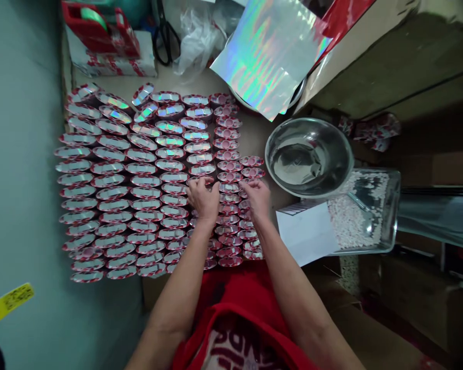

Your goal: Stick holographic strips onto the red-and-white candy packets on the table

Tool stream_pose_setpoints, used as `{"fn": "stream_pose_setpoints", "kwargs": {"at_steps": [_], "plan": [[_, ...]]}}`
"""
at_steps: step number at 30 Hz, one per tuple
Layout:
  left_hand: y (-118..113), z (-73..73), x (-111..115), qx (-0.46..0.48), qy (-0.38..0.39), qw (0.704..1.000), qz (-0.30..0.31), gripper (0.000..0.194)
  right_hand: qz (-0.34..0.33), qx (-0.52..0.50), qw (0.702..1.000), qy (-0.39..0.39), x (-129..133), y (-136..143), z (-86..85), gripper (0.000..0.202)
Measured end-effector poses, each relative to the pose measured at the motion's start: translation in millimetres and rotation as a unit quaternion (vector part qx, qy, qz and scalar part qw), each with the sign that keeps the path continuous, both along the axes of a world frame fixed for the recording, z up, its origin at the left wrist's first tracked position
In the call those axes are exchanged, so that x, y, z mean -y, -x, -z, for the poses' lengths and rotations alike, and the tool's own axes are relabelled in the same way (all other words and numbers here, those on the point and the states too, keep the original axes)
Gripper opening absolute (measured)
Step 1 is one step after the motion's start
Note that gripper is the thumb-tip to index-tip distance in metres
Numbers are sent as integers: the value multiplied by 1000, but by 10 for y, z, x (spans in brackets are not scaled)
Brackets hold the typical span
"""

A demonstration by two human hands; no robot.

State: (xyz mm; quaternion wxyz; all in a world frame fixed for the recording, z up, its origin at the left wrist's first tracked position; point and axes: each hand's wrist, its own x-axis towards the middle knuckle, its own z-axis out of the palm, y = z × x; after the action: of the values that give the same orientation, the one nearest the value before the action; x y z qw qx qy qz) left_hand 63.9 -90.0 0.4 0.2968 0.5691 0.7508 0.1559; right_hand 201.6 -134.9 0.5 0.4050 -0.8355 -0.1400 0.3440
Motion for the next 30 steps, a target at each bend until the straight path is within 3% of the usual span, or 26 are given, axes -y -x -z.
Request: {"fn": "stream_pose_setpoints", "kwargs": {"at_steps": [2, 4, 7, 9, 12, 14, 16, 22, 24, 27, 30], "plan": [[70, -66, 46, 87, -9, 996, 16, 10, 31, 1, 999, -41, -61, 12, -81, 43], [126, -134, 123, 212, 33, 977, 18, 19, 54, 1, 996, -67, -147, 32, -122, 46], [144, -183, 258, 395, 196, 897, -41, 41, 70, -12, 993, -90, -272, 79, -117, 47], [117, -164, 323, 464, 281, 835, -95, 49, 68, -23, 993, -96, -325, 112, -99, 48], [65, -95, 347, 515, 292, 789, -164, 46, 66, -35, 992, -98, -345, 136, -83, 49], [46, -60, 313, 532, 267, 781, -190, 43, 65, -45, 992, -101, -327, 123, -86, 50], [42, -50, 251, 526, 254, 791, -182, 41, 61, -61, 991, -101, -291, 87, -97, 53], [21, -133, 83, 420, 167, 884, -120, 42, 86, -156, 980, -89, -198, -19, -150, 53], [-7, -178, 55, 422, 212, 873, -122, 48, 99, -169, 976, -97, -203, -18, -169, 53], [-41, -222, 37, 466, 327, 811, -134, 55, 99, -173, 974, -103, -236, 3, -190, 52], [-34, -220, 38, 498, 344, 782, -148, 50, 99, -183, 973, -104, -245, 5, -201, 49]]}}
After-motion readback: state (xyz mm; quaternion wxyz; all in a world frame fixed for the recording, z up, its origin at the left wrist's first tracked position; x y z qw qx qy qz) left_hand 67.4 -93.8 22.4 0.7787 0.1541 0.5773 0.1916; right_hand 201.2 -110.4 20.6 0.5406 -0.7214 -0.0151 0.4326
